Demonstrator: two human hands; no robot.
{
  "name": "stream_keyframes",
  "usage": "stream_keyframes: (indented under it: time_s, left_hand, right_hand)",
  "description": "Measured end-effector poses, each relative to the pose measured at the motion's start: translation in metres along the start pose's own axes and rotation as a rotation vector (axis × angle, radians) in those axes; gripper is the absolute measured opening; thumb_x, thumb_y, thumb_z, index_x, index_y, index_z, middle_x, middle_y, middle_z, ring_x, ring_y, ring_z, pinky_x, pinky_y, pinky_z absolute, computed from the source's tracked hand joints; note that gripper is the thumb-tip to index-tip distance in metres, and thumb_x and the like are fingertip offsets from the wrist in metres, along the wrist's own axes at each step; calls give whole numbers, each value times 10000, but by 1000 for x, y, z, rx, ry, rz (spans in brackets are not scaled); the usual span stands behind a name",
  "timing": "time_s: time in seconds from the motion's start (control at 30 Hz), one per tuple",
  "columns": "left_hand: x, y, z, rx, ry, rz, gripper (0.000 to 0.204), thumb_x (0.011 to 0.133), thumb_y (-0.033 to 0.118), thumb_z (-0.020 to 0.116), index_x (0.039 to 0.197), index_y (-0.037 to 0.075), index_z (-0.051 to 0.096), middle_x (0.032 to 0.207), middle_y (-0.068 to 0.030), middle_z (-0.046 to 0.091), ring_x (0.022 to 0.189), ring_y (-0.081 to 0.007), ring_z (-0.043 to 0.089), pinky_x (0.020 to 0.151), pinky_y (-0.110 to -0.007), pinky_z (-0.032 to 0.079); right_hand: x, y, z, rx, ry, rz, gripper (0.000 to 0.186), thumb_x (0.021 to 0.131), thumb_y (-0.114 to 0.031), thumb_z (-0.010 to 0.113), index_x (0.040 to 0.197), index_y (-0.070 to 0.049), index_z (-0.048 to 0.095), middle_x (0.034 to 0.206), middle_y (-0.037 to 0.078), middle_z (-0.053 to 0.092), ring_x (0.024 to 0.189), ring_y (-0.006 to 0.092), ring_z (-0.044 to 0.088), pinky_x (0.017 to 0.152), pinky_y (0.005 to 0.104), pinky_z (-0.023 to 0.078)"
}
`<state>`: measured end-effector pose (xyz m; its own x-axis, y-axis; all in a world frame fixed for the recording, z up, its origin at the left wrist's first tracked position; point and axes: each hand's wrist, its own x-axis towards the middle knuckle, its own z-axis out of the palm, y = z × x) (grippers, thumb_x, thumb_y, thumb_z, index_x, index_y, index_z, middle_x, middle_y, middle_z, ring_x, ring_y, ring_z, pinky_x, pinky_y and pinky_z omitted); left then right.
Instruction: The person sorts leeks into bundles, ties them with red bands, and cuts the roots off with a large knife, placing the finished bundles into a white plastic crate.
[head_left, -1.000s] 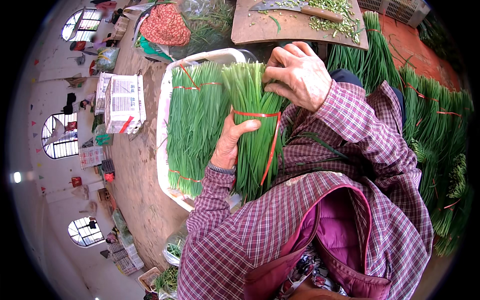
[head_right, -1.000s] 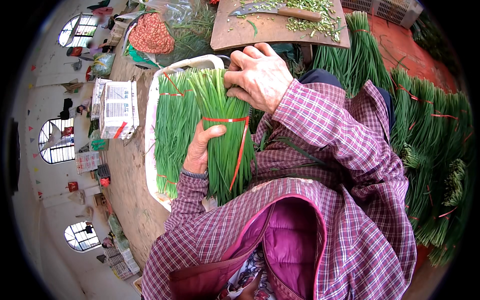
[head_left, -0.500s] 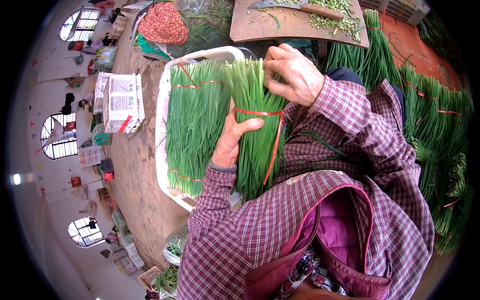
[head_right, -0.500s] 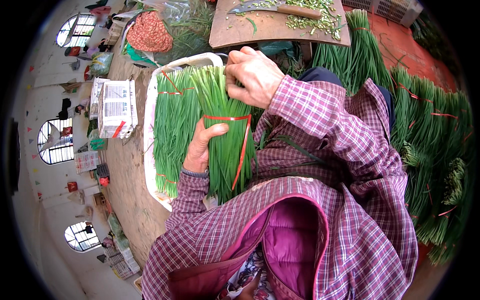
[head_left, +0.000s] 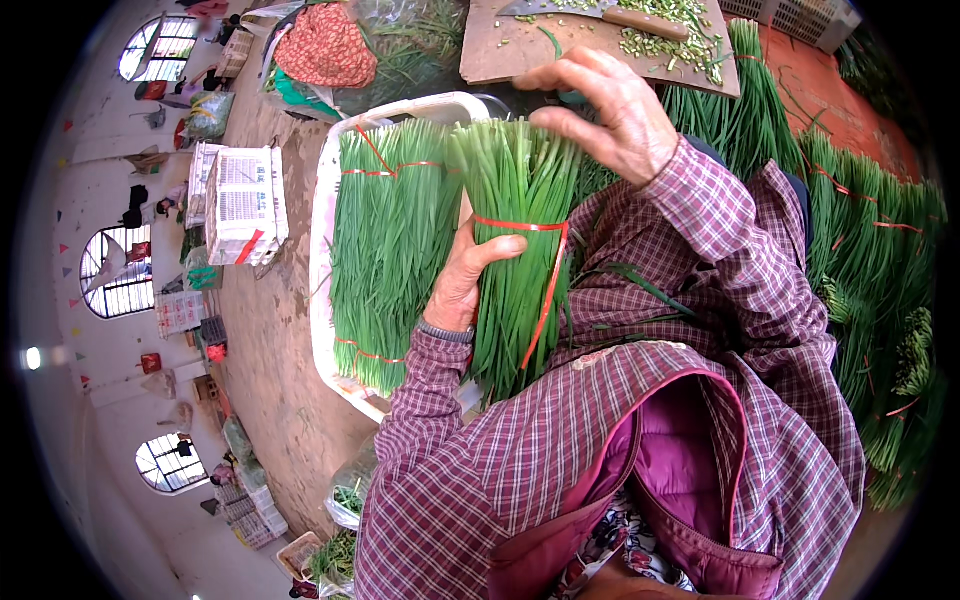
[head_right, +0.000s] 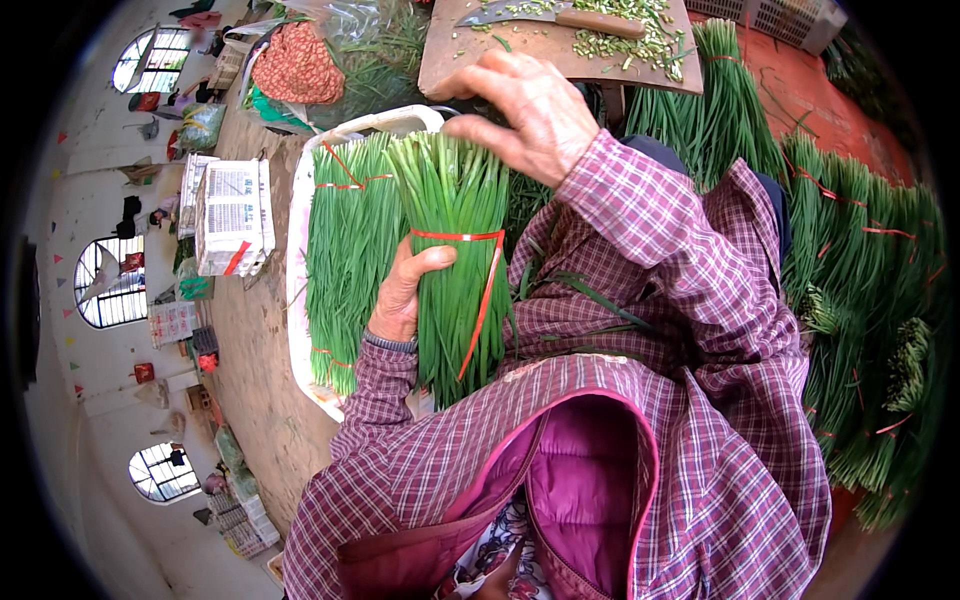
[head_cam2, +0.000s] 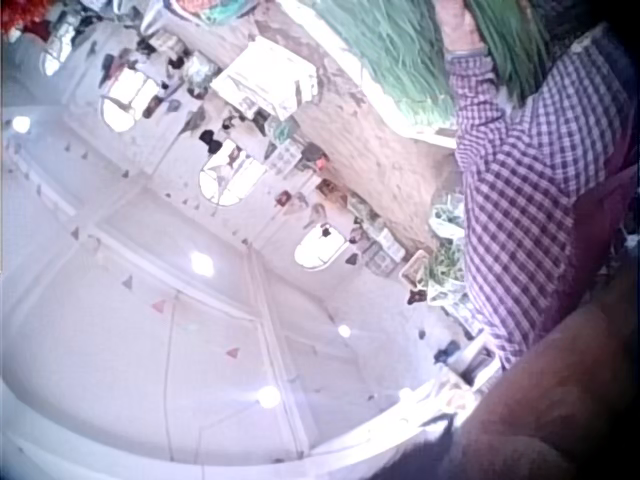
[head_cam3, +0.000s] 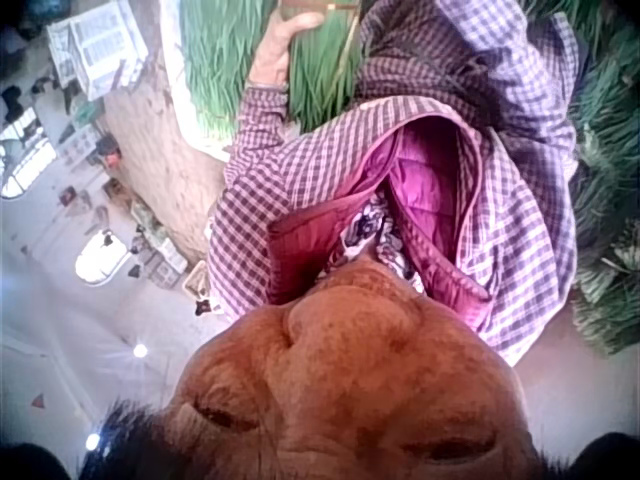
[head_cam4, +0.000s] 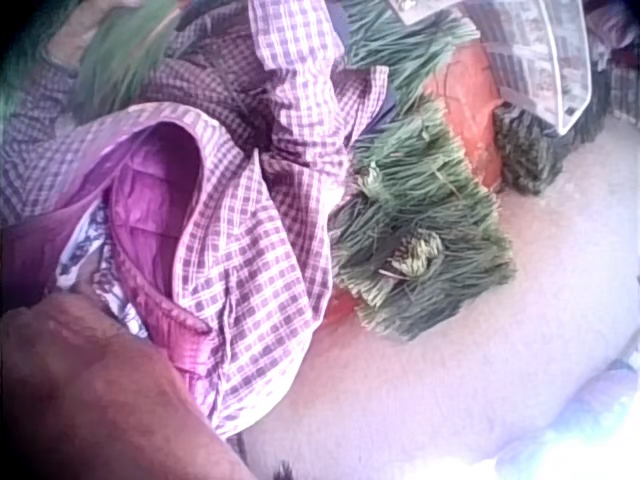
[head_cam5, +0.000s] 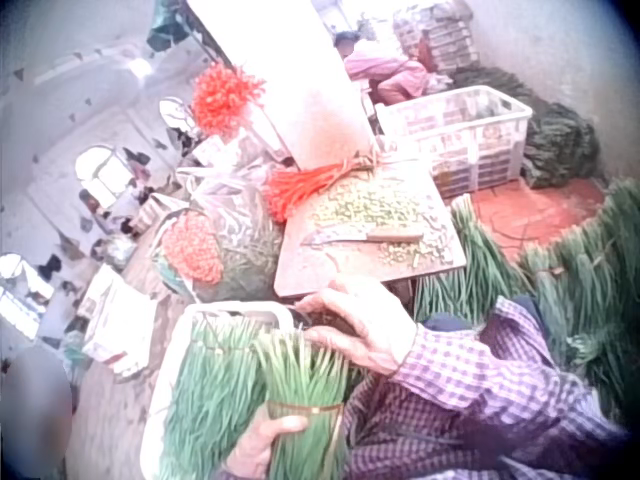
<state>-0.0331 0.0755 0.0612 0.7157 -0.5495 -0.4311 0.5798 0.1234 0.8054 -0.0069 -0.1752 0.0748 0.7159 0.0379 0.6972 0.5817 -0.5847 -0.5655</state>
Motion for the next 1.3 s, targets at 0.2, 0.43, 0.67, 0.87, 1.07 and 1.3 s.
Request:
stream_keyframes:
  time_s: [0.2, 0.43, 0.67, 0.87, 1.07, 1.3]
  left_hand:
    - [-2, 2, 8, 41, 0, -19, 700, 718, 128, 722, 1339, -2, 427, 1155, -114, 595, 1011, -210, 625, 890, -336, 532]
    - [-3, 1, 11, 35, -7, -5, 699, 713, 118, 722, 1335, -15, 433, 1165, -121, 600, 1028, -211, 623, 902, -338, 525]
    - [-1, 3, 16, 83, 4, -3, 751, 706, 89, 702, 1379, 26, 377, 1228, -137, 566, 1073, -249, 614, 919, -376, 528]
    - [-2, 2, 13, 80, -8, -25, 709, 685, 169, 714, 1324, -12, 466, 1180, -121, 599, 1037, -223, 613, 918, -347, 504]
    - [3, -8, -3, 84, -10, 32, 697, 732, 196, 661, 1355, -3, 420, 1187, -183, 595, 1028, -273, 634, 895, -385, 541]
    - [10, -5, 7, 58, -21, 60, 661, 746, 194, 671, 1329, -21, 443, 1149, -181, 614, 992, -260, 648, 874, -379, 552]
  right_hand:
    - [-1, -1, 23, -22, -79, 0, 228, 806, -335, 709, 917, -138, 685, 877, 66, 577, 913, 267, 561, 811, 402, 442]
    - [0, 2, 23, 115, -155, -60, 166, 764, -146, 676, 878, -50, 603, 947, 59, 582, 934, 263, 542, 843, 384, 444]
    - [22, -1, 11, -444, -24, -357, 289, 693, -204, 696, 924, -51, 615, 965, 59, 552, 962, 226, 559, 897, 396, 467]
    - [44, 54, -54, -593, 167, 41, 146, 798, -119, 637, 922, -69, 581, 967, 152, 585, 890, 320, 579, 789, 397, 463]
    - [14, 16, -16, -211, -42, -68, 428, 895, -314, 619, 1251, -84, 560, 1211, 138, 589, 1144, 303, 557, 959, 413, 469]
    - [-4, 68, 8, -390, 4, 196, 228, 918, -258, 592, 1074, -94, 624, 976, 88, 660, 924, 281, 651, 773, 388, 535]
